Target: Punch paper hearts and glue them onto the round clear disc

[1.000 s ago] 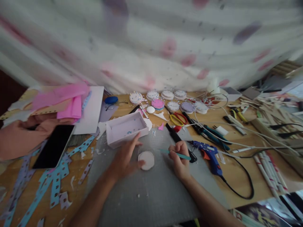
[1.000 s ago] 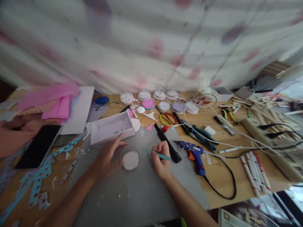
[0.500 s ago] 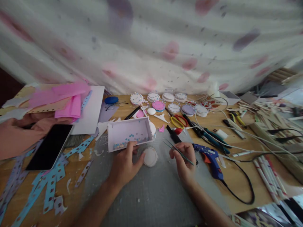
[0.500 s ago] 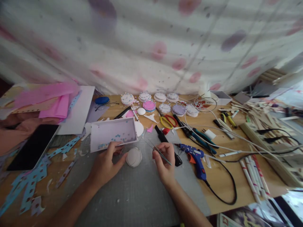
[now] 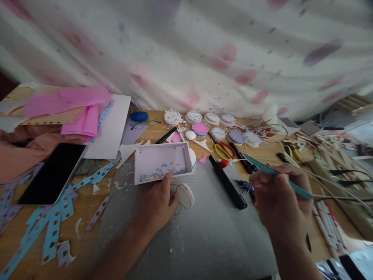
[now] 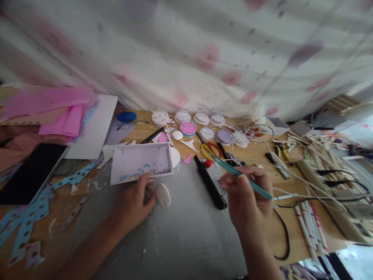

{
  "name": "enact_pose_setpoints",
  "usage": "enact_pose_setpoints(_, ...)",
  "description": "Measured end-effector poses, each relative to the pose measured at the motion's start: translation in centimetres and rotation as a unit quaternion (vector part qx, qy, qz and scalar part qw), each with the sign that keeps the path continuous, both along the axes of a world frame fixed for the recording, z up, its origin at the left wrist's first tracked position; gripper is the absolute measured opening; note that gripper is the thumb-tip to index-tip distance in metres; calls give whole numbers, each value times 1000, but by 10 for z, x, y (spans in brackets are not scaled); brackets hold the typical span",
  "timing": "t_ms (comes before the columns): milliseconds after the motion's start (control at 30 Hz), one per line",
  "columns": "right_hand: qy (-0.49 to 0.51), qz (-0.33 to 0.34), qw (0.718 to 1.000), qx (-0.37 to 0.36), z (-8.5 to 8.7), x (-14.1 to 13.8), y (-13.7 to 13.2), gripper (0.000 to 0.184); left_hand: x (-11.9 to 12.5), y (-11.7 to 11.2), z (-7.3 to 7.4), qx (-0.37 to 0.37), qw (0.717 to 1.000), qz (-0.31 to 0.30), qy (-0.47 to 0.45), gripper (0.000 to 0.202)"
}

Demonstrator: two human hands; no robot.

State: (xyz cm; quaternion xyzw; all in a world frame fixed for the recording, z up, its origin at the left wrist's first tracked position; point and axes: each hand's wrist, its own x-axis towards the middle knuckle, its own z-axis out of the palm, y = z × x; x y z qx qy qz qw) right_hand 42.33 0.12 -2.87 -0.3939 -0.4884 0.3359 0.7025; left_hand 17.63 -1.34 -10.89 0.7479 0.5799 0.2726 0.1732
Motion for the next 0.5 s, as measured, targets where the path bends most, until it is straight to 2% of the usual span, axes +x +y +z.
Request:
enact_pose_setpoints(100,-74,62,993,-74,-14,-8,-9,12,0,0,2,-8,1000,-5,-14,44)
enact_pose_setpoints(200,-192,118,965,-133,-39,-23,-25,22,-1,0,6,-15,999,-11,-35,42)
enact_pose_setpoints(267,-229,154,948,-162,-53,-34,-37,23,-2,0,9,-18,998,-13,-51,43)
enact_pose_setpoints(400,-147,167,951,-214,-73,-57,-51,13,-3,0,14,-22,996,-28,-78,49)
enact_pose_setpoints(500,-119,154,952,-237,-83,-70,-50,14,-4,-1,15,-28,995,-42,-91,54)
